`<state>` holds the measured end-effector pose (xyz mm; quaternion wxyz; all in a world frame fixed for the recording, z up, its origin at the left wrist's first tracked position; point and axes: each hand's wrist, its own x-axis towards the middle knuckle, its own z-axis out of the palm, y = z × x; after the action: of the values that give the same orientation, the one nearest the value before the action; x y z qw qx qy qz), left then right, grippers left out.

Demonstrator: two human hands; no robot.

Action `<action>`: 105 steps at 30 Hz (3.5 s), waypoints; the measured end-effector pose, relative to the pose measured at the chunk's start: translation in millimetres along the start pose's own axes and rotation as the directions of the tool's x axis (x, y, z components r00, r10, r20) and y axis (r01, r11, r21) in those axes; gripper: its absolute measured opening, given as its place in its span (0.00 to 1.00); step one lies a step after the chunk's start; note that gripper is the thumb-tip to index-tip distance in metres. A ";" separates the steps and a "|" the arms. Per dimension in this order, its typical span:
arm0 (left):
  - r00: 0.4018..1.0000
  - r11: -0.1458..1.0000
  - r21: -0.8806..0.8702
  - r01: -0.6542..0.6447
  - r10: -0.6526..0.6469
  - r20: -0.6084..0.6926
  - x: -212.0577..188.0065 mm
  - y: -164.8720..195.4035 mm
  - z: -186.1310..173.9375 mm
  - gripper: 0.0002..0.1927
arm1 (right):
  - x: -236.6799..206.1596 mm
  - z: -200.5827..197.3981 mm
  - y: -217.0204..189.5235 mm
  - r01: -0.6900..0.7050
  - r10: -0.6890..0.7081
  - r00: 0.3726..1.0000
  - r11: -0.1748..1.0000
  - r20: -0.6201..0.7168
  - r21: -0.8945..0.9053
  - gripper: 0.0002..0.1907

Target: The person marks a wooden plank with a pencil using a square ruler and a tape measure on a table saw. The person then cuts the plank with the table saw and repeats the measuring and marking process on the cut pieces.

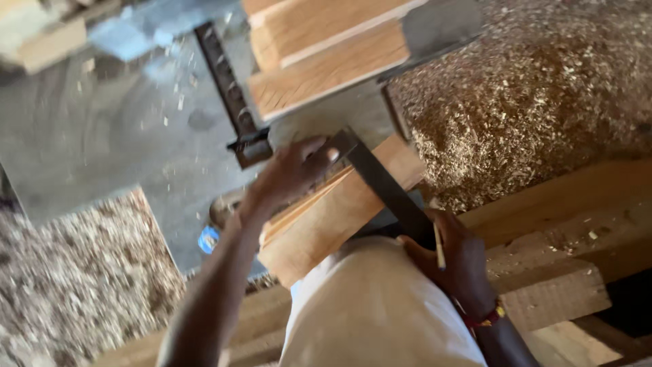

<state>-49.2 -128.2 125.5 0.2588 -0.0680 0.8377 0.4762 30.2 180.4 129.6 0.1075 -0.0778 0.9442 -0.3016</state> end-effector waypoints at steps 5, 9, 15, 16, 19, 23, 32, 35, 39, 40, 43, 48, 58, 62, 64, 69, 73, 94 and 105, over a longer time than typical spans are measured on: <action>0.965 0.979 0.139 -0.150 0.176 -0.196 -1.6 32.0 25.6 0.21 | -5.1 -51.9 17.1 0.489 -0.397 0.857 0.826 -0.328 0.279 0.35; 0.973 0.959 0.254 0.128 -0.072 -0.218 2.2 46.4 42.5 0.29 | -4.7 -76.7 12.6 0.571 -0.374 0.819 0.445 -0.436 0.690 0.23; 0.958 0.899 0.408 0.158 -0.039 -0.286 9.7 59.2 53.9 0.39 | 20.9 -59.1 14.8 0.387 -0.191 0.922 0.384 -0.338 0.838 0.13; 0.958 0.897 0.403 0.182 -0.070 -0.278 10.3 60.0 54.4 0.39 | 24.7 -54.9 18.8 0.382 -0.198 0.924 0.485 -0.327 0.786 0.11; 0.959 0.890 0.402 0.215 -0.114 -0.261 12.5 62.2 54.7 0.39 | 37.1 -44.3 29.6 0.362 -0.218 0.928 0.722 -0.302 0.590 0.08; 0.955 0.883 0.402 0.240 -0.141 -0.260 13.5 66.3 53.9 0.38 | 61.9 -37.0 28.3 0.394 -0.298 0.918 0.772 -0.263 0.499 0.12; 0.944 0.883 0.362 0.298 -0.219 -0.245 14.9 71.8 51.4 0.38 | 103.4 -39.4 13.0 0.442 -0.418 0.896 0.804 -0.151 0.399 0.11; 0.947 0.890 0.351 0.291 -0.215 -0.239 13.9 73.6 50.7 0.37 | 107.6 -38.6 15.5 0.472 -0.461 0.878 0.796 -0.126 0.379 0.11; 0.946 0.891 0.340 0.300 -0.231 -0.229 12.5 76.8 49.3 0.36 | 110.0 -44.7 19.1 0.479 -0.487 0.870 0.801 -0.075 0.360 0.10; 0.945 0.894 0.332 0.301 -0.232 -0.232 12.3 77.3 49.3 0.36 | 108.7 -48.7 20.7 0.513 -0.520 0.852 0.801 -0.065 0.309 0.10; 0.945 0.900 0.319 0.298 -0.230 -0.234 13.2 76.9 49.8 0.36 | 100.4 -64.8 29.5 0.555 -0.577 0.817 0.787 0.004 0.268 0.09; 0.945 0.891 0.347 0.293 -0.215 -0.244 14.2 73.6 50.9 0.36 | 120.2 -53.7 39.8 0.469 -0.421 0.844 0.879 0.332 -0.079 0.12; 0.949 0.906 0.336 0.259 -0.173 -0.264 12.7 73.4 52.6 0.36 | 167.1 -6.4 12.7 0.669 -0.665 0.740 0.743 -0.101 0.008 0.14; 0.952 0.908 0.355 0.224 -0.125 -0.280 16.9 59.8 54.7 0.36 | 95.1 -41.1 39.1 0.678 -0.690 0.716 0.649 -0.109 0.345 0.06; 0.960 0.925 0.324 0.197 -0.115 -0.255 21.8 52.5 50.3 0.35 | 76.1 -56.7 47.9 0.554 -0.570 0.822 0.798 0.001 0.238 0.06; 0.900 0.990 0.088 0.114 -0.065 -0.430 27.3 65.3 43.4 0.31 | 85.3 -89.7 18.0 0.387 -0.368 0.914 0.918 -0.169 0.093 0.11; 0.829 0.733 -0.580 -0.356 -0.038 -0.558 -15.6 113.9 68.0 0.24 | 87.6 -96.1 -38.8 0.586 -0.549 0.797 0.804 -0.253 0.103 0.17; 0.724 0.717 0.603 -0.350 0.615 -0.311 -47.7 27.5 112.5 0.38 | 60.0 -11.9 55.4 -0.098 0.290 0.936 0.756 -0.198 0.647 0.11; 0.726 0.722 0.603 -0.339 0.609 -0.320 -45.4 13.5 121.9 0.25 | 47.4 -8.1 59.7 -0.035 0.266 0.926 0.767 -0.268 0.641 0.10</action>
<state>29.8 -25.4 108.1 -0.0937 0.1072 0.9560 0.2565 -22.5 222.9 93.7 -0.0151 0.0933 0.7970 -0.5965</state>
